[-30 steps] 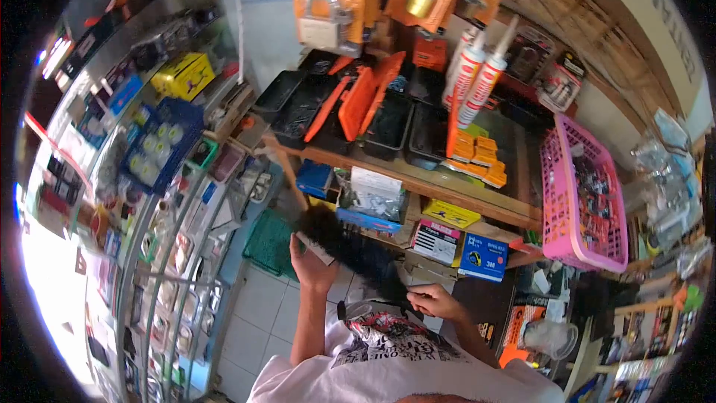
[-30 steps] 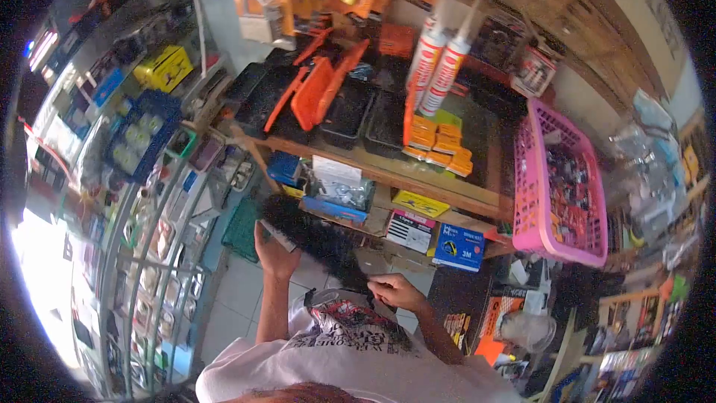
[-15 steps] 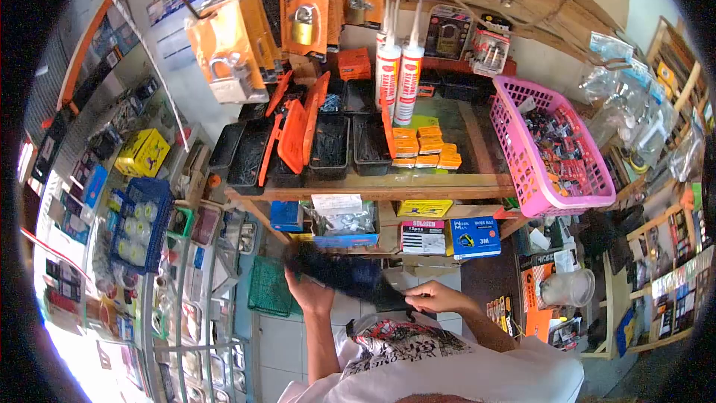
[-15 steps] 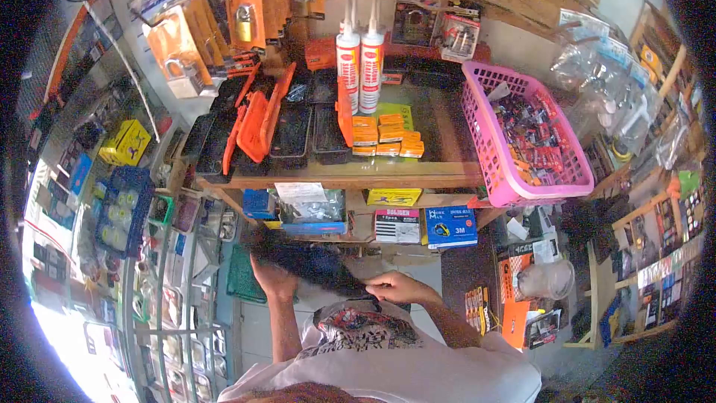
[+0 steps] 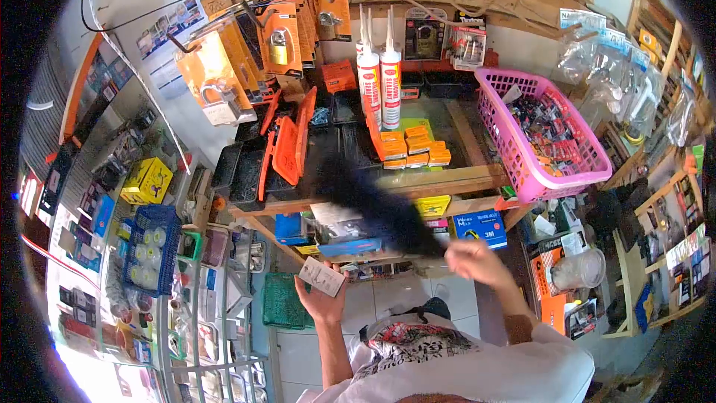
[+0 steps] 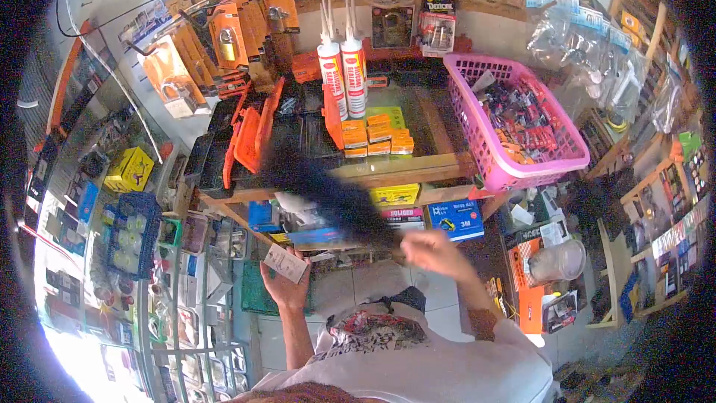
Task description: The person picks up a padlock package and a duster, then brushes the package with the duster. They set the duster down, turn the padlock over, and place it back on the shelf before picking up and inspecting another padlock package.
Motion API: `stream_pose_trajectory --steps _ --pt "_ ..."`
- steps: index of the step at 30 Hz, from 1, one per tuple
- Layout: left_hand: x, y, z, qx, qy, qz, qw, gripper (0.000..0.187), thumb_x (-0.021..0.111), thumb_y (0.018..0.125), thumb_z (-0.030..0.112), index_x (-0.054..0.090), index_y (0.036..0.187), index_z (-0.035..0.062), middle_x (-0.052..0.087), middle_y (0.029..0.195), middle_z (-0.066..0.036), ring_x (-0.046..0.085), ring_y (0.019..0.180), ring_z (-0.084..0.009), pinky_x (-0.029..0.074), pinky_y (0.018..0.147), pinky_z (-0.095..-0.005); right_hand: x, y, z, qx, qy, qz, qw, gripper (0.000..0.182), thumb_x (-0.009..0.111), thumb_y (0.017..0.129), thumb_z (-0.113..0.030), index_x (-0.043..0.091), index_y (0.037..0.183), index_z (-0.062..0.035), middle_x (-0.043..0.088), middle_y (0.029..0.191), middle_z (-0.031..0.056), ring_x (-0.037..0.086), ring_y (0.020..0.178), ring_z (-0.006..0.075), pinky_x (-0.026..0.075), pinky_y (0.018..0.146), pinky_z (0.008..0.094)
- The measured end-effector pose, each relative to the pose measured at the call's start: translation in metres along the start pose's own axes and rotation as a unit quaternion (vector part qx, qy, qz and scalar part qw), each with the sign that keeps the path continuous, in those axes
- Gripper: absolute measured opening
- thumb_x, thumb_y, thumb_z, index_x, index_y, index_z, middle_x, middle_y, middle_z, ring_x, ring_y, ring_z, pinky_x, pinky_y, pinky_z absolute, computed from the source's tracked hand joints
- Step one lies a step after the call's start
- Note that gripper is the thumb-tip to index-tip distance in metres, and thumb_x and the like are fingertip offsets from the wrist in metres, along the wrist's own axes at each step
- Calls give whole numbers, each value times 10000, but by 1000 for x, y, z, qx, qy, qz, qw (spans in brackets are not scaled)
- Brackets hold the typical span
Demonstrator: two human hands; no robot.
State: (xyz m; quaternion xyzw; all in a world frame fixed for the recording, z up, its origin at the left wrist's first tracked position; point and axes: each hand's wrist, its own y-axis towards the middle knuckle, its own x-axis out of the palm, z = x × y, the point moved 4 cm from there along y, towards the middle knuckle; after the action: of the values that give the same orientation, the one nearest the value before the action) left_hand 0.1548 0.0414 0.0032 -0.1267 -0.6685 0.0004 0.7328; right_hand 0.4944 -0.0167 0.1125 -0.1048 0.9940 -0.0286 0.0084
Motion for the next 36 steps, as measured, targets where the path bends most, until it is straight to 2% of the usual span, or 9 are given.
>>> stream_pose_trajectory --steps 2,3,4,6,13,28,31,34,36 --pt "0 -3 -1 -10 1 -5 1000 632 496 938 611 535 1313 104 588 1213 -143 543 1137 -330 416 1012 -557 -24 2 -36 -18 -30 128 991 254 582 1017 -271 624 900 -50 549 692 -26 441 476 36 318 413 211" --pt "4 -6 -1 -6 10 6 1000 628 483 948 601 530 1314 93 595 1212 -138 554 1126 -323 414 1016 -544 -35 7 -40 -67 11 221 973 276 602 1004 -247 621 1164 -22 571 717 -6 451 476 37 329 415 206" --pt "11 -11 -2 -1 19 16 1000 624 470 959 591 525 1314 81 601 1211 -134 564 1115 -315 412 1020 -530 -52 10 -38 -45 2 278 959 501 626 985 -207 467 1424 -26 593 746 11 459 478 44 344 413 204" --pt "16 -14 -1 9 30 16 999 617 457 970 581 521 1314 72 608 1204 -129 575 1102 -308 410 1022 -515 -76 17 -42 -93 -11 309 946 581 633 976 -171 393 1491 -51 617 788 30 489 506 60 381 425 222" --pt "9 -16 7 29 28 14 999 622 471 950 603 539 1319 106 613 1199 -125 575 1101 -316 431 990 -540 -115 41 3 -20 75 318 945 552 618 992 -186 399 1489 -88 660 1012 99 609 609 130 495 477 286" --pt "17 0 -2 -20 27 4 999 612 487 945 608 551 1305 118 609 1204 -134 567 1100 -320 435 970 -557 -142 57 8 -6 109 318 942 685 667 965 -279 294 1519 -127 666 958 99 692 742 185 613 653 367" --pt "16 7 -3 -22 33 -4 999 610 505 938 610 547 1320 137 608 1195 -129 558 1102 -317 432 974 -555 -131 48 -9 32 37 320 946 700 661 967 -306 291 1525 -103 650 1125 152 701 799 200 599 651 318" --pt "16 11 -3 -23 42 -1 999 597 504 939 612 546 1333 166 609 1180 -127 558 1093 -318 430 976 -555 -135 44 -9 -24 -70 313 947 693 650 970 -288 297 1524 -68 547 1339 218 679 995 290 572 829 361" --pt "18 13 -4 -24 43 4 999 584 494 943 612 547 1333 179 609 1172 -128 562 1082 -320 433 970 -557 -122 29 -25 -89 -308 327 889 657 652 961 -263 343 1498 -44 479 1408 234 592 1153 337 470 990 398"
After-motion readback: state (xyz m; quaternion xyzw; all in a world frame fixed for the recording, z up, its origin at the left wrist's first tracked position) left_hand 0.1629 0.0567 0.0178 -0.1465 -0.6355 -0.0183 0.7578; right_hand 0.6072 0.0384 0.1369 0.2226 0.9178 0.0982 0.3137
